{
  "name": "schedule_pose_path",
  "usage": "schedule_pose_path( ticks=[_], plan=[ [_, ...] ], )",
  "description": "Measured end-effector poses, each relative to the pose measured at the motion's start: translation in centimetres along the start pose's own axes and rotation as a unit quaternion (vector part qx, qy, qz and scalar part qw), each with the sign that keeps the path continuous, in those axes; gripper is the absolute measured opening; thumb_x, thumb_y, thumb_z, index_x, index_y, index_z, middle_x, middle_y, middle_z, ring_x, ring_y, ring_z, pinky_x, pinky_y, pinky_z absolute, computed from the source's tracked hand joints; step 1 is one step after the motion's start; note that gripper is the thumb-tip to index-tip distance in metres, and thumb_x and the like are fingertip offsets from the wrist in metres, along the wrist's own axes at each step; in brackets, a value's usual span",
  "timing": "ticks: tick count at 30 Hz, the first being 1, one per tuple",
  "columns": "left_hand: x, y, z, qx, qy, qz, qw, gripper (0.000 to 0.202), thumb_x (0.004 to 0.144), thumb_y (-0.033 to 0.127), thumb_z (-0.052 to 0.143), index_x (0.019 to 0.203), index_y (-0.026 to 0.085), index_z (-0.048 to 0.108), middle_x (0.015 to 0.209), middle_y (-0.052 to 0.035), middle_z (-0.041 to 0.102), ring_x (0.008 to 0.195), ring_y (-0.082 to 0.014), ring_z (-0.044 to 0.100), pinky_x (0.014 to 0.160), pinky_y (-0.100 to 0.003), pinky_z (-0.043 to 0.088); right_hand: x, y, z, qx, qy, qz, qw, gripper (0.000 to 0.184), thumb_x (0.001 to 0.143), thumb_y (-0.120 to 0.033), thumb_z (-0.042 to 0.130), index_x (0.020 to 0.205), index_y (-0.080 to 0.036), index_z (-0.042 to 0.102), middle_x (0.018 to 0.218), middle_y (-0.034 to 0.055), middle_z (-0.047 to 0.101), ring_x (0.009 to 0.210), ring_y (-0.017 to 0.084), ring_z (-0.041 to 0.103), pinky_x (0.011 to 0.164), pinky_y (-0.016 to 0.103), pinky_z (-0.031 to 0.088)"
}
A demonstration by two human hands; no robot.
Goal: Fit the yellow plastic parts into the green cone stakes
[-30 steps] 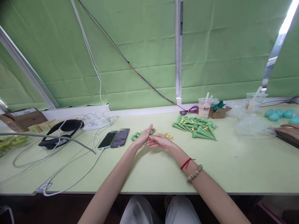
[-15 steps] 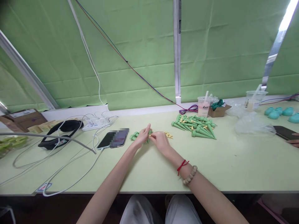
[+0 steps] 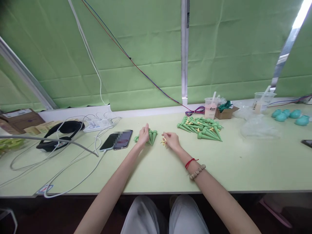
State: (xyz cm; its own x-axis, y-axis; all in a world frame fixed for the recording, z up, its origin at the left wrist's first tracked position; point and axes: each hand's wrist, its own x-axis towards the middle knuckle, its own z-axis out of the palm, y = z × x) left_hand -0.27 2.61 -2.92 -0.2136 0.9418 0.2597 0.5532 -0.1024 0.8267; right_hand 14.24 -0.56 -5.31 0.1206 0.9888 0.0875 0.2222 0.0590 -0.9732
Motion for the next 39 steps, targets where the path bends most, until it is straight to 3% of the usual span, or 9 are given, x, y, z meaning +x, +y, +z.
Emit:
schedule_pose_path(
  ticks=[4,8,14,21,25,28,31,34,39],
  plan=[
    [0.7,0.0,-1.9,0.053,0.055,-0.019,0.997,0.034,0.087,0.041,0.038,0.105,0.017,0.054,0.094,-0.0094,0.049,0.065,-0.012,0.054,0.06,-0.026,0.043,1.0,0.7,-1.3,-0.098,0.061,-0.072,0.991,0.028,0.084,-0.026,0.046,0.093,-0.009,0.066,0.085,0.0076,0.066,0.05,0.01,0.058,0.05,0.021,0.046],
    [0.4,0.2,-3.2,0.175,0.073,0.036,0.981,0.027,0.085,0.035,0.043,0.095,0.018,0.062,0.102,-0.0106,0.05,0.074,-0.0151,0.057,0.073,-0.029,0.044,1.2,1.0,-1.6,-0.127,0.046,-0.065,0.989,0.035,0.081,-0.019,0.045,0.111,-0.009,0.06,0.1,0.0096,0.064,0.056,0.011,0.06,0.051,0.022,0.047],
    [-0.3,0.7,-3.8,0.333,0.033,0.017,0.942,0.025,0.082,0.032,0.049,0.092,0.016,0.066,0.101,-0.012,0.057,0.092,-0.0244,0.057,0.077,-0.034,0.043,0.8,0.3,-2.0,-0.208,0.078,-0.099,0.97,0.031,0.081,-0.02,0.046,0.106,-0.015,0.064,0.101,0.0069,0.064,0.079,0.014,0.062,0.074,0.024,0.047],
    [-0.6,2.0,-4.4,0.399,0.024,-0.033,0.916,0.031,0.081,0.03,0.049,0.106,0.014,0.059,0.11,-0.0154,0.052,0.094,-0.0266,0.058,0.078,-0.036,0.043,1.5,0.1,-3.6,-0.3,0.13,-0.095,0.94,0.028,0.081,-0.019,0.045,0.103,-0.019,0.063,0.107,0.0062,0.059,0.091,0.017,0.057,0.081,0.028,0.043],
    [-0.7,2.0,-3.9,0.402,0.027,-0.066,0.913,0.034,0.081,0.018,0.043,0.111,0.007,0.054,0.113,-0.0219,0.047,0.091,-0.0265,0.06,0.076,-0.035,0.045,1.8,0.3,-5.4,-0.414,0.237,-0.058,0.877,0.042,0.079,-0.017,0.047,0.12,-0.016,0.051,0.129,0.0154,0.042,0.122,0.029,0.034,0.1,0.047,0.024],
    [-0.3,1.3,-3.3,0.389,0.033,-0.092,0.916,0.038,0.08,0.01,0.037,0.115,0.004,0.05,0.112,-0.0249,0.046,0.088,-0.0267,0.061,0.071,-0.035,0.046,2.0,0.5,-6.7,-0.457,0.289,0.022,0.841,0.059,0.079,-0.027,0.05,0.134,-0.015,0.035,0.142,0.0233,0.017,0.131,0.04,0.006,0.095,0.064,0.006],
    [0.2,0.3,-2.8,0.375,0.03,-0.121,0.919,0.042,0.08,0.008,0.034,0.12,0.003,0.046,0.114,-0.0277,0.045,0.091,-0.0289,0.06,0.065,-0.033,0.046,2.2,1.0,-7.4,-0.447,0.294,0.119,0.836,0.069,0.08,-0.04,0.048,0.139,-0.013,0.025,0.143,0.0284,0.007,0.13,0.045,0.001,0.088,0.07,0.008],
    [0.3,-0.2,-2.5,0.381,0.03,-0.119,0.916,0.043,0.084,0.015,0.033,0.123,0.002,0.042,0.116,-0.0297,0.042,0.094,-0.0303,0.059,0.067,-0.033,0.046,2.3,1.4,-7.8,-0.439,0.255,0.178,0.843,0.07,0.077,-0.039,0.054,0.137,-0.012,0.028,0.143,0.0278,0.007,0.13,0.045,0.004,0.089,0.065,0.02],
    [-0.3,0.2,-2.5,0.418,0.048,-0.07,0.905,0.052,0.085,0.039,0.039,0.123,0.003,0.04,0.122,-0.0285,0.038,0.091,-0.0296,0.059,0.073,-0.036,0.045,2.4,1.8,-7.8,-0.463,0.253,0.116,0.841,0.052,0.076,-0.019,0.053,0.126,-0.011,0.041,0.134,0.0247,0.03,0.121,0.033,0.031,0.087,0.045,0.033]
  ],
)
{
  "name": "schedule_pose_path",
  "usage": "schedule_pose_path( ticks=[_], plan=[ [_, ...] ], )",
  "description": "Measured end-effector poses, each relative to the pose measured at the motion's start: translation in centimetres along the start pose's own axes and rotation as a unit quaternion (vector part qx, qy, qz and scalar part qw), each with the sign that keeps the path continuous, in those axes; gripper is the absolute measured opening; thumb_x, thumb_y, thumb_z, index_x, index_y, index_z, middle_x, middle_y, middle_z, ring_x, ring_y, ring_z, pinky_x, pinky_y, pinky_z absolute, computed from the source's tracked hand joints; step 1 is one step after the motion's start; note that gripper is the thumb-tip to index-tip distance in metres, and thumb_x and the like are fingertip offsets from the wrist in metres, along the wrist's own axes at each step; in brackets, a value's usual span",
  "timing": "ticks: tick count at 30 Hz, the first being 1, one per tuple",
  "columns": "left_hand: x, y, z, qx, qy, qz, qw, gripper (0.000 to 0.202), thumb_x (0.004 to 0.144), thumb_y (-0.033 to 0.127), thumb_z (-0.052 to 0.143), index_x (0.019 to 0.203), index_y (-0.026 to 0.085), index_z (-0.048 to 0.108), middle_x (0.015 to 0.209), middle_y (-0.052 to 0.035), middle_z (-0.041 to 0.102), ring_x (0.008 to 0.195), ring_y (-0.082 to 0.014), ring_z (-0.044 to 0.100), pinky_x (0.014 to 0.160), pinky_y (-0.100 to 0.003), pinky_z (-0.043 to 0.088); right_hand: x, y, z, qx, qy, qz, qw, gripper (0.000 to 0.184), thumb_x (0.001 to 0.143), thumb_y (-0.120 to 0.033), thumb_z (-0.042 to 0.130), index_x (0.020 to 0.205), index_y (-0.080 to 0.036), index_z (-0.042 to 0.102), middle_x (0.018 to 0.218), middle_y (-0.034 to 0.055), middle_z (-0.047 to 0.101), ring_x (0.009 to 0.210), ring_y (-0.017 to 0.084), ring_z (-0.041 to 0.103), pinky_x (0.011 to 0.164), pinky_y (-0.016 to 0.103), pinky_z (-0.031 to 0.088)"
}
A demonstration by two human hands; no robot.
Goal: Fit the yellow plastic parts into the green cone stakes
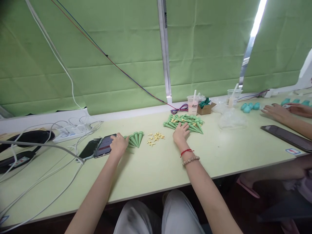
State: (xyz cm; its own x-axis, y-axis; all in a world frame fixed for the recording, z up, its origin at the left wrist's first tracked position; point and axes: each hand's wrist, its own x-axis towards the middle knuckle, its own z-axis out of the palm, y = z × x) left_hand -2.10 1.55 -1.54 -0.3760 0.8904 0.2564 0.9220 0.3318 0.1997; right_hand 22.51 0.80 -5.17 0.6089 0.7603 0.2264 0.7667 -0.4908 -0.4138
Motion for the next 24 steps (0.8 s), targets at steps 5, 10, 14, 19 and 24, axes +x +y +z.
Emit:
schedule_pose_path(
  ticks=[5,10,14,19,24],
  plan=[
    [-0.1,0.1,-0.3,0.005,0.006,0.02,1.0,0.041,0.085,0.031,0.037,0.116,0.006,0.047,0.117,-0.0253,0.041,0.086,-0.0262,0.06,0.072,-0.035,0.043,0.3,0.2,0.4,-0.029,0.039,0.016,0.999,0.036,0.079,-0.007,0.039,0.113,-0.01,0.053,0.121,0.0249,0.044,0.111,0.033,0.04,0.082,0.044,0.031],
    [0.3,-0.1,-0.1,0.016,-0.026,0.013,0.999,0.038,0.08,0.007,0.031,0.114,0.006,0.049,0.112,-0.0243,0.045,0.089,-0.0251,0.059,0.071,-0.032,0.041,0.6,0.7,0.1,-0.015,0.06,-0.03,0.998,0.044,0.08,-0.001,0.029,0.116,-0.013,0.052,0.107,0.0187,0.054,0.102,0.028,0.047,0.087,0.044,0.027],
    [0.1,-0.1,-0.4,0.026,-0.03,0.043,0.998,0.038,0.08,0.008,0.034,0.116,0.009,0.047,0.108,-0.0207,0.048,0.089,-0.0252,0.059,0.069,-0.031,0.04,1.0,1.2,0.1,0.011,0.063,-0.031,0.997,0.046,0.08,0.0,0.031,0.116,-0.018,0.053,0.107,0.014,0.054,0.101,0.026,0.047,0.088,0.042,0.025],
    [-0.7,0.5,-0.8,-0.016,0.062,0.117,0.991,0.033,0.085,0.029,0.035,0.113,0.016,0.05,0.115,-0.0142,0.044,0.075,-0.0209,0.06,0.06,-0.03,0.039,1.4,1.4,0.2,0.063,0.106,-0.05,0.991,0.048,0.079,0.0,0.031,0.115,-0.022,0.054,0.108,0.0096,0.053,0.103,0.024,0.044,0.09,0.04,0.023],
    [-2.0,1.8,-0.4,-0.084,0.086,0.226,0.967,0.032,0.087,0.033,0.032,0.107,0.021,0.053,0.116,-0.0079,0.044,0.064,-0.0131,0.056,0.052,-0.026,0.035,1.0,1.1,-0.5,0.089,0.119,-0.075,0.986,0.042,0.082,-0.006,0.036,0.119,-0.021,0.052,0.109,0.0103,0.052,0.104,0.024,0.044,0.086,0.036,0.03]
  ],
)
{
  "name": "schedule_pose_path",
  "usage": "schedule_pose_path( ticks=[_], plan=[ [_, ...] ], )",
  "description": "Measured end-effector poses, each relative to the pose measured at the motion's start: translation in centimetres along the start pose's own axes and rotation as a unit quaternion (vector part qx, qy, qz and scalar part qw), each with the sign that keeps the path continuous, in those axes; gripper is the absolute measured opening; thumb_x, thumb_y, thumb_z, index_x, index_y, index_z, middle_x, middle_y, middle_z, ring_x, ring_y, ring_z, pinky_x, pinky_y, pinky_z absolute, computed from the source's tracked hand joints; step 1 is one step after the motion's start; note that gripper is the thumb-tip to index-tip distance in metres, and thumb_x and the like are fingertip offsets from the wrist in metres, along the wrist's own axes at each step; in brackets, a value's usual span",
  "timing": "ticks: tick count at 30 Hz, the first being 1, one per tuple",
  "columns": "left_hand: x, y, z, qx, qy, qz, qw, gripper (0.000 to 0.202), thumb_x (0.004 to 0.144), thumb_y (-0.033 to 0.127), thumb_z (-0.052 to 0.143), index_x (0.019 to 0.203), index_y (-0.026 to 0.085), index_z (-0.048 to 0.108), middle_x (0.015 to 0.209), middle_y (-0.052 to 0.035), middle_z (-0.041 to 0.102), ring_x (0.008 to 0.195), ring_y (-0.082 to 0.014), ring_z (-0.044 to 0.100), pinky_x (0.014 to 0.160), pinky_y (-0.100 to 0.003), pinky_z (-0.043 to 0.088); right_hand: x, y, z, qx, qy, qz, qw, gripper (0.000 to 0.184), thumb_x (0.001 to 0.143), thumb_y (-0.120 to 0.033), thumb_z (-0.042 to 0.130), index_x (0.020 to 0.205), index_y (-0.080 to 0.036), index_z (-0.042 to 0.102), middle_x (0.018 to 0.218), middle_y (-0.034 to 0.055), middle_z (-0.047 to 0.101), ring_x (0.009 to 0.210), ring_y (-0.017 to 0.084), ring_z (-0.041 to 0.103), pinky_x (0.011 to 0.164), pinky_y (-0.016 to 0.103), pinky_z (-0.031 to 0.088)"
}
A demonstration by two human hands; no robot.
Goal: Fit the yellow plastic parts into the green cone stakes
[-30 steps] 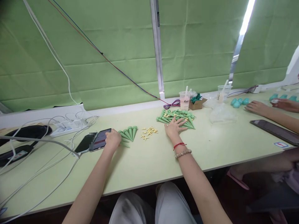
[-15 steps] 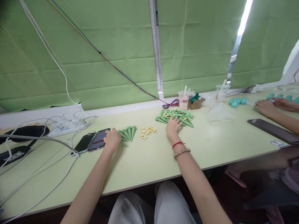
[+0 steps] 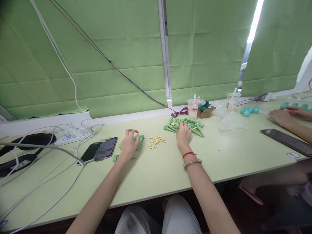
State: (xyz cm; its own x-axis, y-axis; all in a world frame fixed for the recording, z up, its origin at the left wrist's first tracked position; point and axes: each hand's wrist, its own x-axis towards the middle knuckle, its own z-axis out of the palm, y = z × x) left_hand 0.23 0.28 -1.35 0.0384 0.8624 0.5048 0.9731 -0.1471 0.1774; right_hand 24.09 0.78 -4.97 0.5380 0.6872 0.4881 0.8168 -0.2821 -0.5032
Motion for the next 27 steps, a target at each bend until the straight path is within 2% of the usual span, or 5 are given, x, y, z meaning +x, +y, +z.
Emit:
schedule_pose_path(
  ticks=[5,9,18,24,27],
  plan=[
    [-1.2,1.6,0.8,-0.076,-0.037,0.107,0.991,0.03,0.088,0.032,0.031,0.103,0.022,0.055,0.113,-0.0048,0.048,0.062,-0.0092,0.053,0.053,-0.023,0.034,-0.4,-0.1,-0.2,-0.007,-0.049,0.019,0.999,0.038,0.081,-0.014,0.05,0.117,-0.023,0.05,0.11,0.009,0.049,0.098,0.023,0.051,0.074,0.03,0.039],
    [-2.0,1.9,1.3,-0.101,-0.102,0.197,0.97,0.031,0.088,0.028,0.03,0.104,0.022,0.055,0.114,-0.0048,0.049,0.06,-0.0082,0.05,0.055,-0.023,0.034,-0.4,0.3,0.2,-0.018,-0.144,0.106,0.984,0.046,0.076,-0.033,0.06,0.116,-0.014,0.048,0.113,0.0154,0.044,0.09,0.025,0.058,0.074,0.033,0.042],
    [-2.6,1.2,2.5,-0.072,-0.02,0.293,0.953,0.027,0.086,0.026,0.033,0.101,0.019,0.055,0.104,-0.0062,0.054,0.059,-0.0096,0.05,0.049,-0.023,0.031,-0.4,-0.2,0.5,0.086,-0.037,0.07,0.993,0.051,0.077,-0.046,0.054,0.119,-0.017,0.046,0.116,0.0164,0.046,0.09,0.028,0.058,0.073,0.036,0.042],
    [-4.2,-0.2,1.0,-0.035,0.012,0.249,0.968,0.03,0.087,0.017,0.029,0.102,0.016,0.055,0.102,-0.0104,0.054,0.088,-0.0184,0.056,0.07,-0.031,0.045,-0.6,-0.8,0.5,0.156,-0.104,0.041,0.981,0.058,0.076,-0.056,0.046,0.112,-0.012,0.054,0.111,0.0172,0.057,0.101,0.032,0.052,0.08,0.037,0.038],
    [-6.6,-2.0,0.5,-0.017,0.01,0.232,0.973,0.038,0.088,0.019,0.028,0.118,0.016,0.05,0.126,-0.012,0.046,0.122,-0.0232,0.039,0.096,-0.04,0.036,-0.6,-0.9,0.7,0.159,-0.094,0.045,0.982,0.054,0.08,-0.054,0.041,0.105,-0.01,0.059,0.106,0.0186,0.059,0.098,0.032,0.053,0.079,0.037,0.038]
  ],
)
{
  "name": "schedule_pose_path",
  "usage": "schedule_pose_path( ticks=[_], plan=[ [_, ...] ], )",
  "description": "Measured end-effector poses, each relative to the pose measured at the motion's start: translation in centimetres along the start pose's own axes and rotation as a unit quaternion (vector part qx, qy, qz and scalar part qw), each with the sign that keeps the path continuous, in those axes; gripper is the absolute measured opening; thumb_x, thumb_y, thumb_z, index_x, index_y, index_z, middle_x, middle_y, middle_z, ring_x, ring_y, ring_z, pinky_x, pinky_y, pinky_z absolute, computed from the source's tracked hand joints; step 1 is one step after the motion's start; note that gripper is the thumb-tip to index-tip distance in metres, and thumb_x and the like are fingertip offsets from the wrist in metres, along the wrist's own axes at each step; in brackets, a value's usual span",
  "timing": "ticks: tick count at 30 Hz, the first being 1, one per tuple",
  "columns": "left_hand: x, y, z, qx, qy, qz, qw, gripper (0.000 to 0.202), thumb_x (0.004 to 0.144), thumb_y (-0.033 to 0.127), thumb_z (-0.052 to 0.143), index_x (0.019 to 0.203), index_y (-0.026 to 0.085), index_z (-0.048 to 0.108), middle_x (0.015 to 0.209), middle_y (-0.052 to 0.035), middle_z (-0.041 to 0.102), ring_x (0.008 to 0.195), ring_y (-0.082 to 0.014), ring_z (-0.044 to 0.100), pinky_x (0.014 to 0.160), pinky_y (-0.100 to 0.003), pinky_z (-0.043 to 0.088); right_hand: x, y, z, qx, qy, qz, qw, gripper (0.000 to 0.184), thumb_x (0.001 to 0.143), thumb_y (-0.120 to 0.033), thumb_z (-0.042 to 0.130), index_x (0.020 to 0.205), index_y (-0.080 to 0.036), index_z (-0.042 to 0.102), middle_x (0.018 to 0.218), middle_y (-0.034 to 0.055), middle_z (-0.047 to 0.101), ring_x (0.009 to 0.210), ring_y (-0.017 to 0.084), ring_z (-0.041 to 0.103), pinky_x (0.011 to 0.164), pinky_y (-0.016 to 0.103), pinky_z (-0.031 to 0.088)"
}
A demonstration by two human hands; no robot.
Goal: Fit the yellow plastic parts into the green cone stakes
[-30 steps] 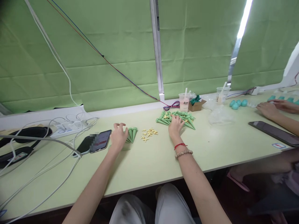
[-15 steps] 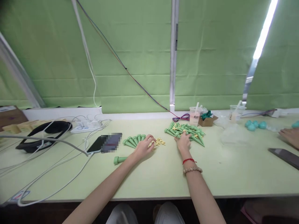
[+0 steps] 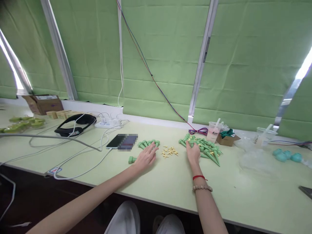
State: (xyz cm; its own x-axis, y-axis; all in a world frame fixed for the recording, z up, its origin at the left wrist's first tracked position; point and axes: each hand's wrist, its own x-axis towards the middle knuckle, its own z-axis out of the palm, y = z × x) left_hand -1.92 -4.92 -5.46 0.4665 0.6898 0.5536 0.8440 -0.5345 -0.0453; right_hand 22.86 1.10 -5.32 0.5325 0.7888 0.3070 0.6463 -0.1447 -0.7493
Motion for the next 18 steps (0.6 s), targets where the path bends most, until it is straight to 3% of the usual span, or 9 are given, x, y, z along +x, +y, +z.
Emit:
schedule_pose_path(
  ticks=[2,5,7,9,14,18],
  plan=[
    [-1.9,-0.7,-0.2,0.026,-0.013,-0.053,0.998,0.045,0.09,0.031,0.027,0.13,0.018,0.042,0.141,-0.0096,0.032,0.134,-0.0255,0.018,0.107,-0.047,0.018,-0.1,-0.1,0.3,0.007,-0.005,-0.019,1.0,0.047,0.082,-0.046,0.039,0.101,-0.009,0.061,0.099,0.0185,0.061,0.093,0.03,0.055,0.078,0.035,0.038],
    [-3.3,-2.4,-0.4,0.03,-0.094,-0.137,0.986,0.057,0.089,0.046,0.026,0.138,0.017,0.033,0.146,-0.0119,0.023,0.136,-0.0271,0.008,0.108,-0.051,0.008,-0.4,-0.3,1.0,0.015,-0.034,-0.056,0.998,0.038,0.083,-0.031,0.038,0.102,-0.007,0.06,0.094,0.017,0.062,0.09,0.027,0.056,0.077,0.032,0.038],
    [-3.1,-3.5,-0.4,0.007,-0.147,-0.14,0.979,0.063,0.087,0.053,0.025,0.14,0.02,0.028,0.147,-0.0111,0.018,0.136,-0.0283,0.002,0.107,-0.053,0.006,-0.7,-0.5,1.3,0.016,-0.048,-0.064,0.997,0.036,0.082,-0.025,0.038,0.105,-0.007,0.058,0.097,0.0165,0.061,0.092,0.026,0.056,0.078,0.031,0.038],
    [-2.4,-4.5,-0.4,-0.024,-0.18,-0.104,0.978,0.063,0.088,0.054,0.021,0.142,0.022,0.021,0.149,-0.0095,0.012,0.136,-0.0264,0.0,0.108,-0.05,0.007,-1.0,-0.7,1.4,0.01,-0.05,-0.073,0.996,0.037,0.082,-0.022,0.037,0.109,-0.007,0.056,0.102,0.0163,0.059,0.096,0.026,0.055,0.079,0.031,0.038],
    [-0.6,-5.8,-0.1,-0.058,-0.134,-0.032,0.989,0.061,0.087,0.052,0.027,0.142,0.026,0.02,0.149,-0.0073,0.012,0.136,-0.0233,0.004,0.109,-0.044,0.012,-1.6,-1.2,1.3,-0.023,-0.048,-0.054,0.997,0.043,0.082,-0.026,0.04,0.12,-0.007,0.049,0.113,0.0175,0.05,0.097,0.028,0.055,0.081,0.032,0.039],
    [0.6,-5.6,-0.1,-0.13,-0.11,-0.068,0.983,0.061,0.088,0.052,0.025,0.142,0.023,0.02,0.149,-0.0083,0.011,0.137,-0.0206,0.002,0.109,-0.043,0.01,-2.5,-1.9,2.1,0.013,-0.066,-0.045,0.997,0.045,0.08,-0.024,0.041,0.119,-0.005,0.048,0.108,0.0181,0.05,0.094,0.027,0.056,0.081,0.032,0.04]
  ],
)
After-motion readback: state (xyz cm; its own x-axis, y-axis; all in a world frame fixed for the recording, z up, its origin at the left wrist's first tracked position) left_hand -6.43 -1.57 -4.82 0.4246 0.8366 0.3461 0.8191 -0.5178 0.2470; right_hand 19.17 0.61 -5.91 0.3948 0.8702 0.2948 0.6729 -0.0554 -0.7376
